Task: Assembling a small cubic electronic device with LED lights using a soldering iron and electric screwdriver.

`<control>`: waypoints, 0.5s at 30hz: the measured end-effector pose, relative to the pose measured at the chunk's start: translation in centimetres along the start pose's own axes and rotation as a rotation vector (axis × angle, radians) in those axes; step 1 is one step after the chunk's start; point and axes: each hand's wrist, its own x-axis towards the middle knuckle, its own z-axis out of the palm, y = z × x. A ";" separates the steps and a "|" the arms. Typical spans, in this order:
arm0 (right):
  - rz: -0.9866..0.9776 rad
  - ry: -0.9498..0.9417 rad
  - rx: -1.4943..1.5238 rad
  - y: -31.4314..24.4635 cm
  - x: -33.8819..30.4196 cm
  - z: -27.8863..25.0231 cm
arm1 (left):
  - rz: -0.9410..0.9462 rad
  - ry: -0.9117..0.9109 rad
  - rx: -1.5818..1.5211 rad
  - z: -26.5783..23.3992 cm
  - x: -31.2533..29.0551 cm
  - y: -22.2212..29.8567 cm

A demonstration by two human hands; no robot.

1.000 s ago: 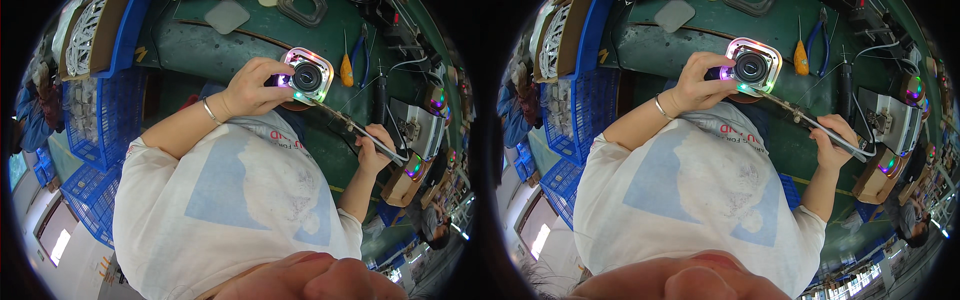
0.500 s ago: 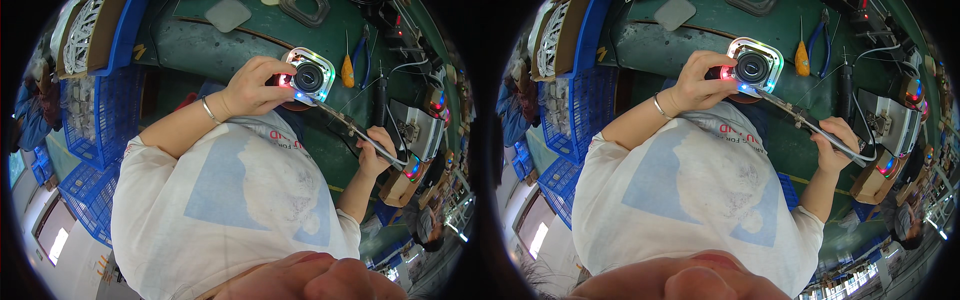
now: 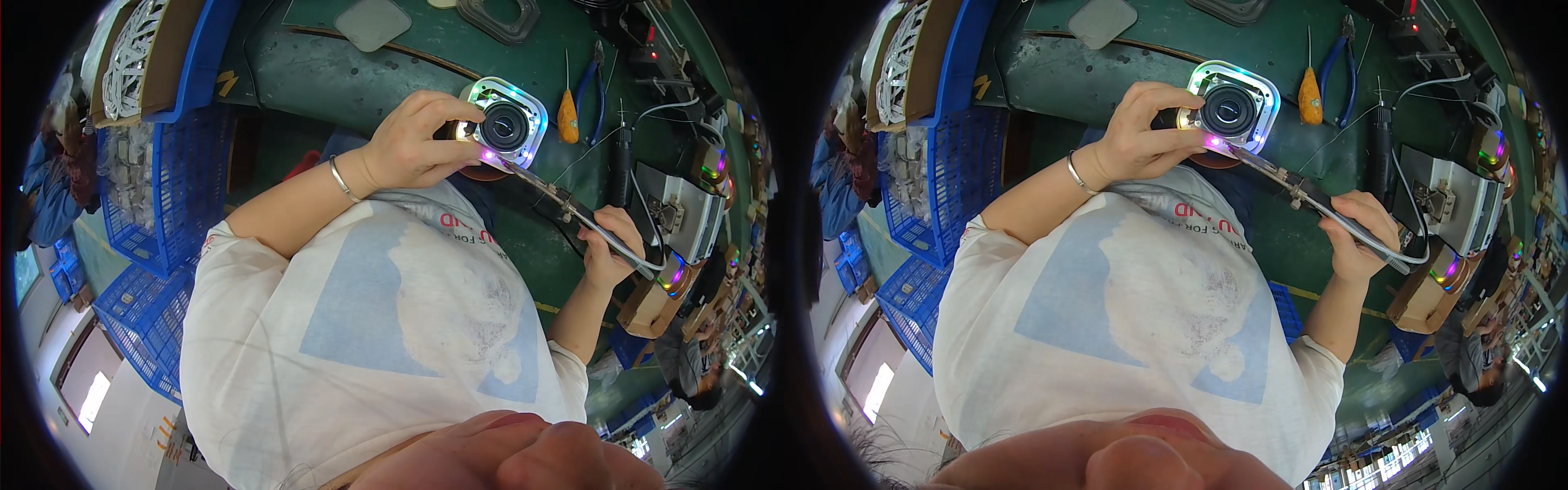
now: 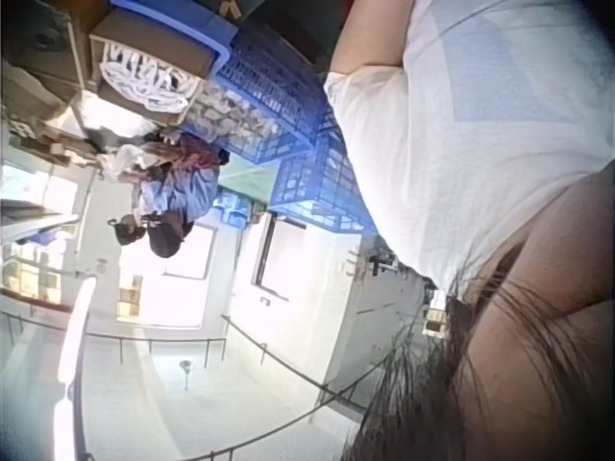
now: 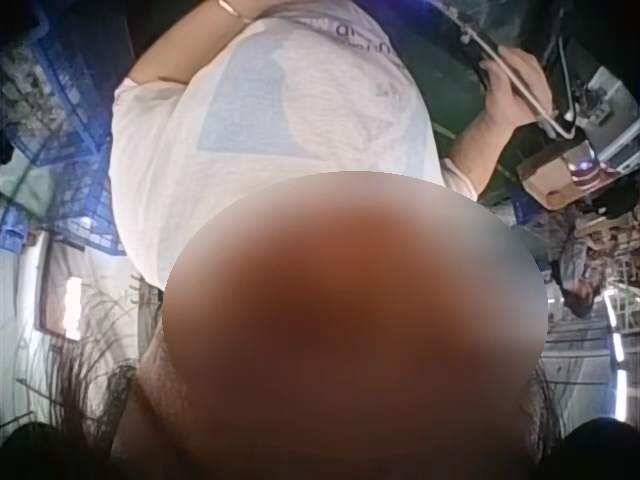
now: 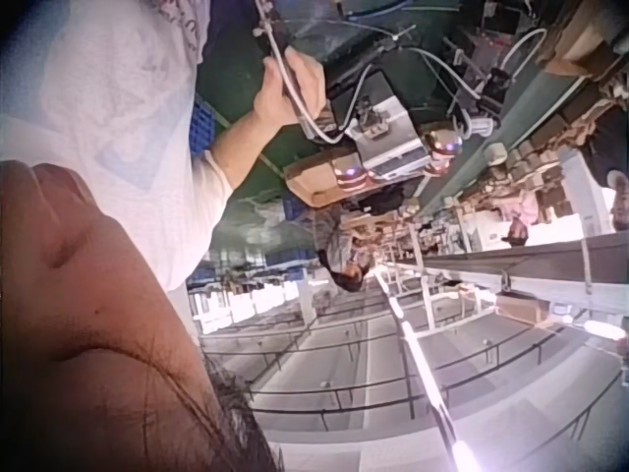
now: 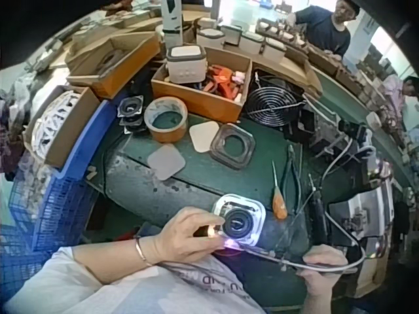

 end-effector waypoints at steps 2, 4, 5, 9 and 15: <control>-0.022 -0.011 -0.017 -0.1 0.1 0.1 | 0.001 -0.001 0.002 0.0 0.0 0.0; -0.033 -0.011 -0.017 -0.2 0.1 0.1 | 0.000 0.007 0.006 0.1 0.0 0.0; -0.046 -0.010 -0.016 -0.2 0.1 0.2 | 0.000 0.008 0.006 0.1 0.0 0.0; -0.074 0.019 0.029 -0.3 0.1 0.3 | -0.001 0.011 0.002 0.0 0.1 0.0; -0.061 -0.045 -0.013 -0.2 0.2 0.4 | -0.008 0.008 0.028 0.2 0.0 0.0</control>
